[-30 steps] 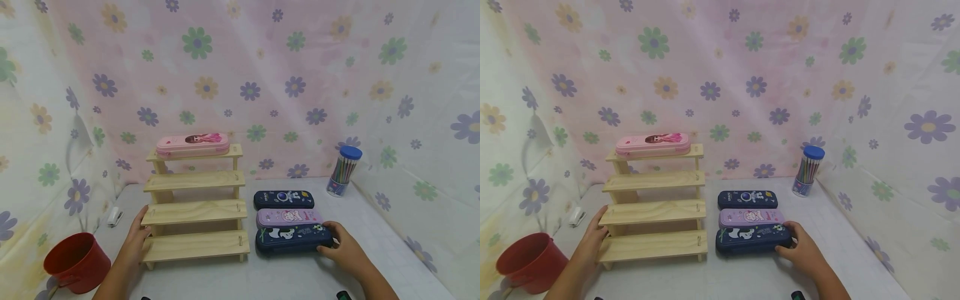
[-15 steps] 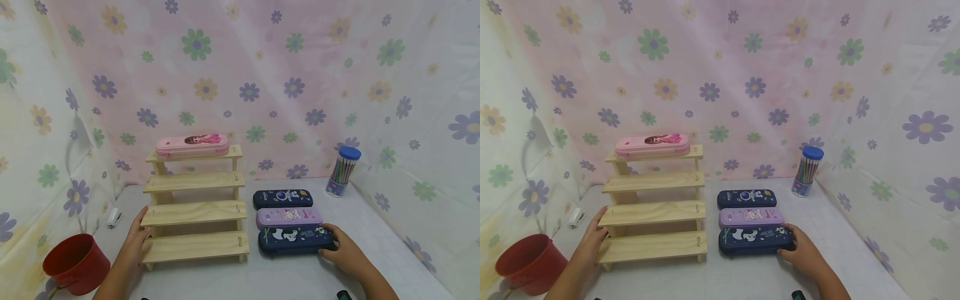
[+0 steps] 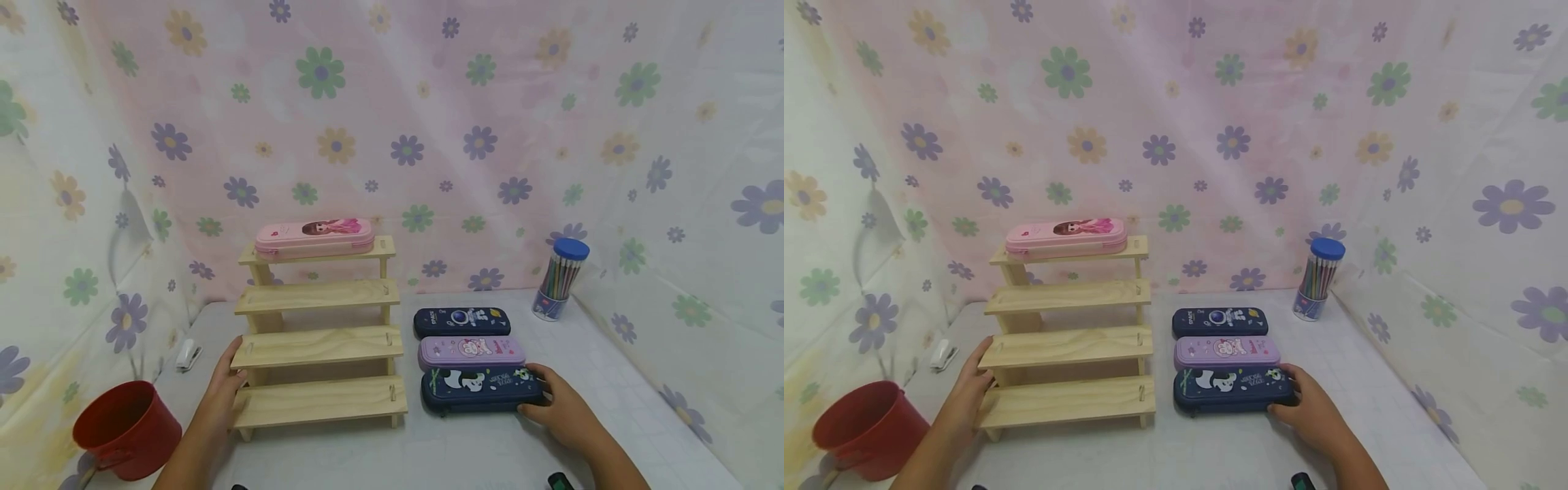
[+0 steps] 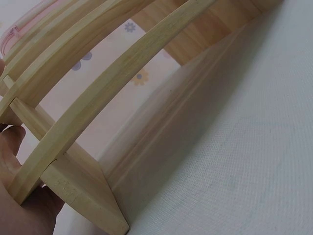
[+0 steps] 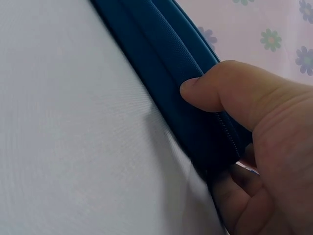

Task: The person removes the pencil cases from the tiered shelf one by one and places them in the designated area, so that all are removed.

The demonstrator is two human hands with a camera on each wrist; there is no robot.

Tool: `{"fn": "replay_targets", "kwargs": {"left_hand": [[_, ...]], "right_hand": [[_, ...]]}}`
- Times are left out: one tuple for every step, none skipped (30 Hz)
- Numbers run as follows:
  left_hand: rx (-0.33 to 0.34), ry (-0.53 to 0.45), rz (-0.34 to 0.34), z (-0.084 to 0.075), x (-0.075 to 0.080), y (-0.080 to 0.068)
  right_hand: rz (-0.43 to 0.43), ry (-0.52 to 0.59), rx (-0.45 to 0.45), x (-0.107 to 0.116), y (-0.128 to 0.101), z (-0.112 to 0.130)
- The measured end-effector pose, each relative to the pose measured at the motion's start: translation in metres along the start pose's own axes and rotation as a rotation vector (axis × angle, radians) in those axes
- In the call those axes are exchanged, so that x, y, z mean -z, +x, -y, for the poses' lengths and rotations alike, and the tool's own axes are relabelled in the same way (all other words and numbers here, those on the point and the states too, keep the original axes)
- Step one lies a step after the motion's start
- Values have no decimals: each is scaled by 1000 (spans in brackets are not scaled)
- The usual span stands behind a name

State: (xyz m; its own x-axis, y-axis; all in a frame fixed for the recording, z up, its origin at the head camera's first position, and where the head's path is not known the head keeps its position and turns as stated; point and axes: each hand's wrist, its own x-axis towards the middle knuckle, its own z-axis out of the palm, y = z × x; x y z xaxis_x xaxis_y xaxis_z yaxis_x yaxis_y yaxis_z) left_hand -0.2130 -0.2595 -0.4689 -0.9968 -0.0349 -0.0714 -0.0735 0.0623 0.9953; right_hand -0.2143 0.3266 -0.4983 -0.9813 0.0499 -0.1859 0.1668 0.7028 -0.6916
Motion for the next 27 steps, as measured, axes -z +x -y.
{"fn": "replay_targets", "kwargs": {"left_hand": [[0,-3,2,0,0,0],[4,-7,1,0,0,0],[7,-8,2,0,0,1],[6,-8,5,0,0,1],[4,-7,8,0,1,1],[3,-8,9,1,1,1],[0,-11,12,1,1,1],[1,-12,13,1,2,1],[0,-12,15,1,2,1],[-3,-10,17,1,2,1],[-4,-12,17,1,2,0],[-8,-9,19,2,3,0],[-9,-10,22,2,3,0],[-12,-8,22,2,3,0],[-15,-6,25,2,3,-1],[-17,-3,25,2,3,-1],[-13,-4,22,1,3,-1],[-9,-3,17,1,3,0],[-2,-8,13,1,2,0],[1,-8,6,0,2,0],[6,-8,1,0,1,0],[9,-8,-3,-1,1,1],[12,-9,-5,-1,1,1],[7,-11,-4,-1,1,0],[6,-15,-2,-1,1,0],[1,-17,1,0,1,0],[1,-16,3,0,2,-1]], "right_hand": [[-3,-1,1,0,0,0],[-5,-3,1,-1,0,-1],[-9,-3,-2,-1,1,-1],[-12,-5,-5,-2,1,-1],[-15,-8,-8,-2,2,-1],[-17,-10,-11,-2,2,-1],[-19,-12,-15,-3,3,-1],[-21,-14,-19,-3,3,0],[-22,-14,-21,-3,3,0],[-23,-16,-22,-3,3,1],[-25,-18,-20,-3,2,1],[-26,-21,-16,-3,2,2],[-27,-21,-14,-4,2,2],[-29,-21,-11,-4,2,2],[-30,-22,-11,-4,2,2],[-31,-24,-9,-4,2,2],[-32,-25,-6,-4,2,2],[-32,-29,-4,-4,3,2],[-33,-31,-8,-4,3,2],[-32,-33,-10,-4,3,2],[-31,-35,-12,-3,3,2],[-29,-38,-13,-3,4,2],[-29,-42,-15,-4,4,2],[-28,-43,-15,-3,4,2],[-27,-41,-15,-3,4,2],[-24,-38,-9,-3,3,2],[-22,-37,-2,-3,3,2]]}}
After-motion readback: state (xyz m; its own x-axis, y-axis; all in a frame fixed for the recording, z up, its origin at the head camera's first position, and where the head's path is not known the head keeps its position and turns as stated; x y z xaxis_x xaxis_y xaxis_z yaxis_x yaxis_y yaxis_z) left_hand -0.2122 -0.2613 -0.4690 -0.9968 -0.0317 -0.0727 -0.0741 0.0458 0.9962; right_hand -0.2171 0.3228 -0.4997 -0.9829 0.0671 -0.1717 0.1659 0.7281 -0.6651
